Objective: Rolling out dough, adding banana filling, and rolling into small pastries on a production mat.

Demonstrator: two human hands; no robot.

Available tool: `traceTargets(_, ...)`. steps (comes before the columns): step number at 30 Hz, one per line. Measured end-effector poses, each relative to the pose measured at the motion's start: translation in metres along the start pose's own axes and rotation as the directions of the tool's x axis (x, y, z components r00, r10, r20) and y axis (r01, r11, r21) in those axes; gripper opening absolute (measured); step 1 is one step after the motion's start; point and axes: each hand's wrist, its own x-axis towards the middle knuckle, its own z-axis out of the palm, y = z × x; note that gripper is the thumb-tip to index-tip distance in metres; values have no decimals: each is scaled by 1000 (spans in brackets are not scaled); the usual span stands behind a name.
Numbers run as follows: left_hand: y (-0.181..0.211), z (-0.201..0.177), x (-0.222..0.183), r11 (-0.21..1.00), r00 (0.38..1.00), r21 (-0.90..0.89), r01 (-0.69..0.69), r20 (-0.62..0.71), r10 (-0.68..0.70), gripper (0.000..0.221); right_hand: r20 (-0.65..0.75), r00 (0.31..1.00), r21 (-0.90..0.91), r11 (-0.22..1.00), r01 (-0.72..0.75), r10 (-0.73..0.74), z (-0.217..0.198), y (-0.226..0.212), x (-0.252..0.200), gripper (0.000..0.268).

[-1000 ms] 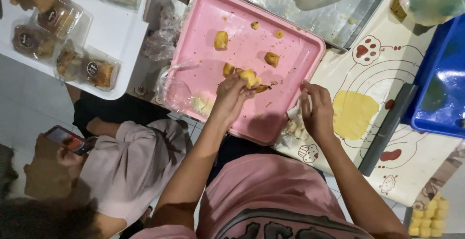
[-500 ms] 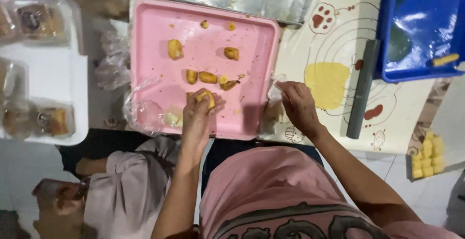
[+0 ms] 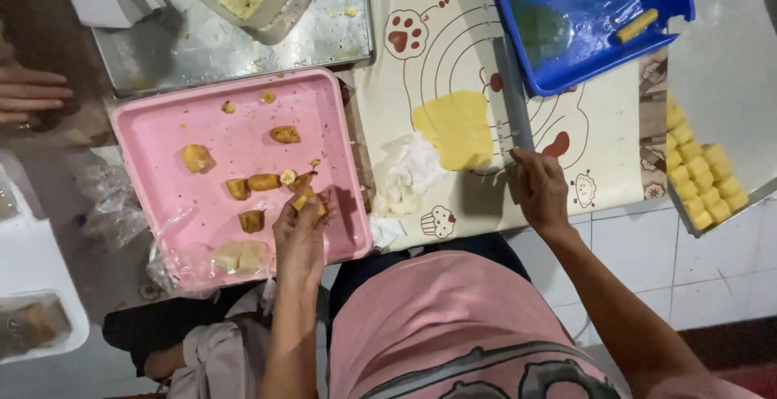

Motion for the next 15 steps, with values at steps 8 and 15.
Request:
traceTargets(8,-40,42,-41,997,996,-59,-41,-83,36,29,66,957,127,954,272,-282,-11,18,6,40)
traceTargets(15,-61,40,-73,975,982,-216,-52,-187,11,33,315,817,190,875,444,-483,6,1,24,35)
